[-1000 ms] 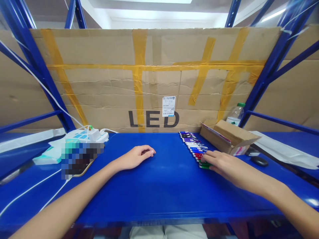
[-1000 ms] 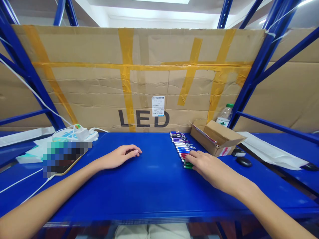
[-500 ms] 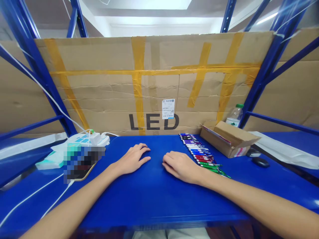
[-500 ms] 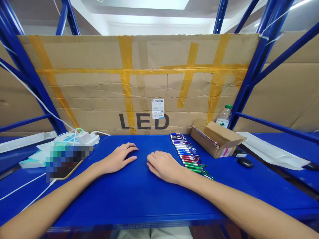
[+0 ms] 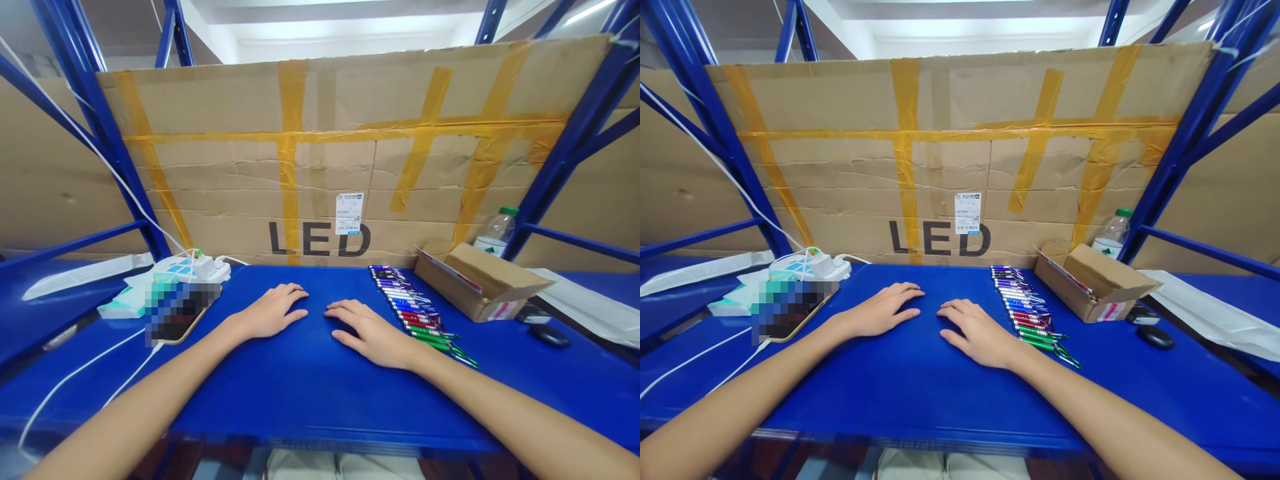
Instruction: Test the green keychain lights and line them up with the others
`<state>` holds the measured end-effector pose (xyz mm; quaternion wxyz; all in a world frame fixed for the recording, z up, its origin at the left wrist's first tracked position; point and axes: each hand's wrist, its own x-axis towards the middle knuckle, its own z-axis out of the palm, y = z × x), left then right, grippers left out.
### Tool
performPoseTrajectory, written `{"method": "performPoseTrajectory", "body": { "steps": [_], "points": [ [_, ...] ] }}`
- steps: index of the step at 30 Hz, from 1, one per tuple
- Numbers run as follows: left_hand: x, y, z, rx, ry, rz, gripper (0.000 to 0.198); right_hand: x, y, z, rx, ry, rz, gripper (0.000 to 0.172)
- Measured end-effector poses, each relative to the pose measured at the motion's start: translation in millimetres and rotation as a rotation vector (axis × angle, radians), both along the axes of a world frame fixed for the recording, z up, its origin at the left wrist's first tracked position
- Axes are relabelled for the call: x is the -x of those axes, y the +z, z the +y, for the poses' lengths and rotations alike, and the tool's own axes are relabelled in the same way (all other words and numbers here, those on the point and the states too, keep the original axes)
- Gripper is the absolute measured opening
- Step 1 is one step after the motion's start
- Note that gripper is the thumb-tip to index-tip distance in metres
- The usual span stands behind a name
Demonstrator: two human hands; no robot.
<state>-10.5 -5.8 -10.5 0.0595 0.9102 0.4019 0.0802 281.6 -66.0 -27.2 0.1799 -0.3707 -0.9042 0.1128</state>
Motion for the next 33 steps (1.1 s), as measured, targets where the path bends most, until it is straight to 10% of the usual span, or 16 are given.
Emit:
{"method": "performPoseTrajectory", "body": {
  "steps": [15,24,33],
  "points": [
    [2.2,-4.1,-0.9,-0.019,0.008,0.050,0.061,-4.6,14.9,-7.8,0.001,0.020,-0.117,0.048],
    [2.8,-2.5,-2.7,-0.013,0.002,0.060,0.063,-44.1,47.5,4.2,-0.327,-0.167,-0.169,0.022],
    [5.5,-3.5,-2.2,-0.025,-0.004,0.039,0.066,-105.9,79.0,11.2,0.276,-0.394,-0.343,0.027]
  ]
}}
